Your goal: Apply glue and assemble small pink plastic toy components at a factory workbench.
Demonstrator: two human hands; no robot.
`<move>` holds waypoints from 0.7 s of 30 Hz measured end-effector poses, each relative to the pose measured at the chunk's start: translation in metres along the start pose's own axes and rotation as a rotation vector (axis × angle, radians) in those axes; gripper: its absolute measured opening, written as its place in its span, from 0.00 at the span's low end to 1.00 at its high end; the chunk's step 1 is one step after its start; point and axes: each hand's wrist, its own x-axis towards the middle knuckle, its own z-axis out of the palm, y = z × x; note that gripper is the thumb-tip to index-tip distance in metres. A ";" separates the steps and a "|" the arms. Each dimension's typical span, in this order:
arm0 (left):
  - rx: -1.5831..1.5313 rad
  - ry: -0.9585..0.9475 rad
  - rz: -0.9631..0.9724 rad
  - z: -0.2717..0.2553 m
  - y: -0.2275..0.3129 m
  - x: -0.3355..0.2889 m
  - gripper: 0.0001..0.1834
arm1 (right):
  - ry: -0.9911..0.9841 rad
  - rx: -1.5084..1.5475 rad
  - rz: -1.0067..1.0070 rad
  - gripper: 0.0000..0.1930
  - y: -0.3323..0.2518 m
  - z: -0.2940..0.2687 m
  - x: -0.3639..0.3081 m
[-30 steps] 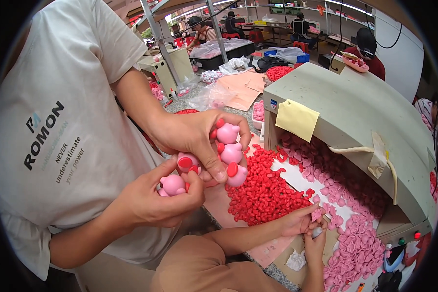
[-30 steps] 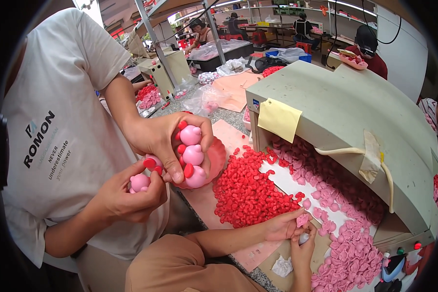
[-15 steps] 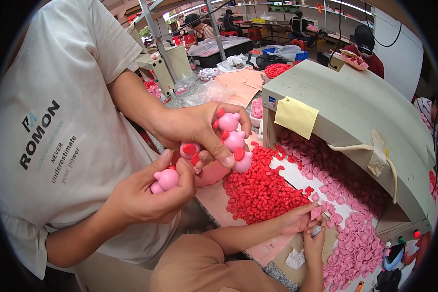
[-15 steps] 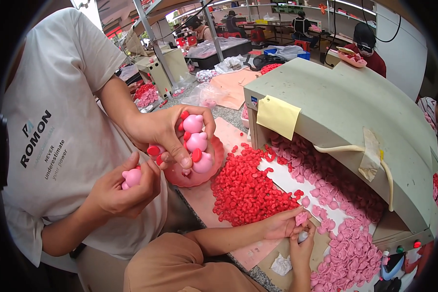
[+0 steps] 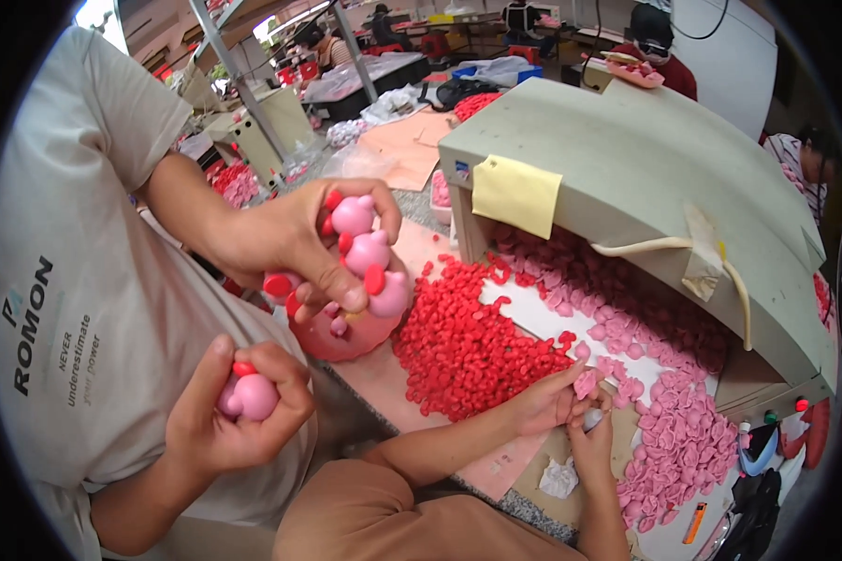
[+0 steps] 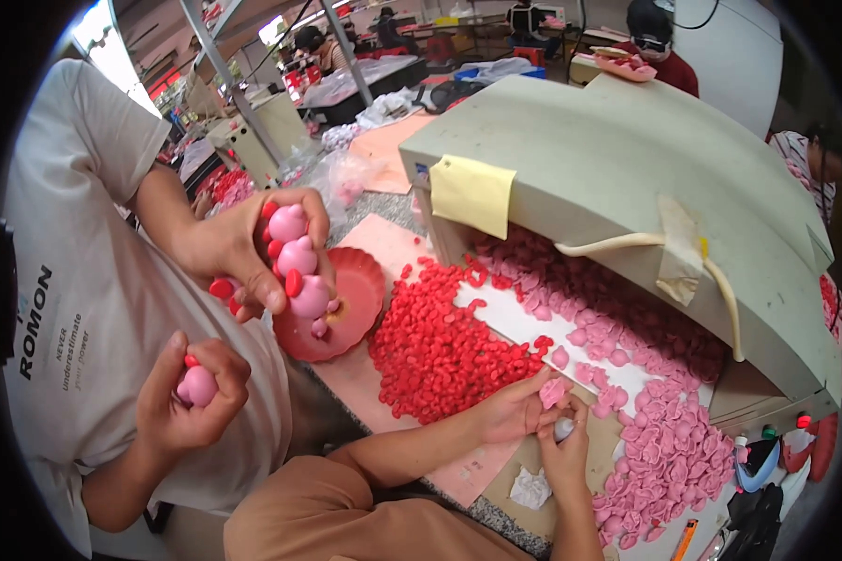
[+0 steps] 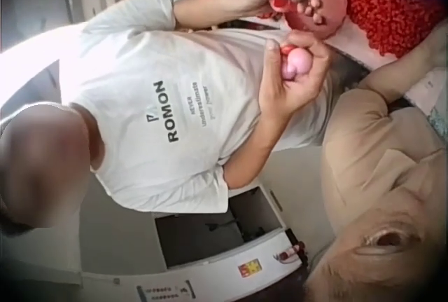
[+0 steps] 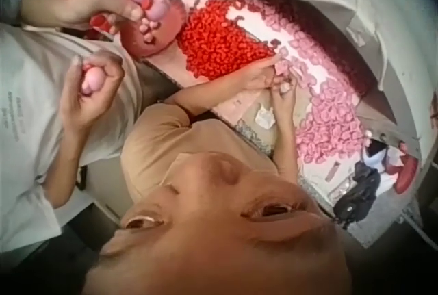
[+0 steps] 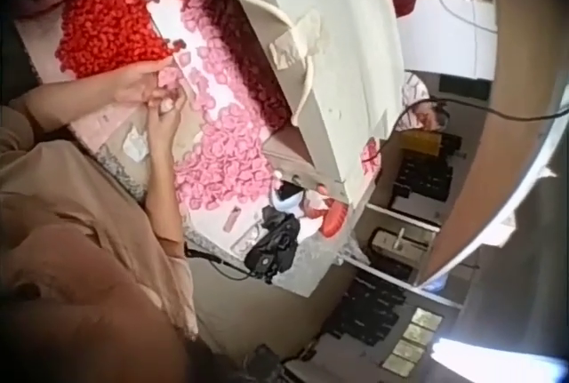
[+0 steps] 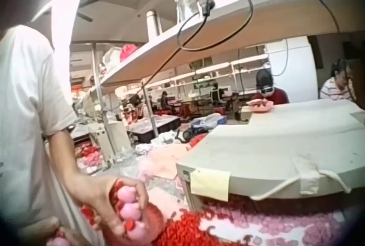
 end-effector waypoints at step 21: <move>-0.019 0.145 -0.005 0.000 0.000 0.002 0.22 | 0.000 0.016 0.024 0.23 -0.010 0.002 0.002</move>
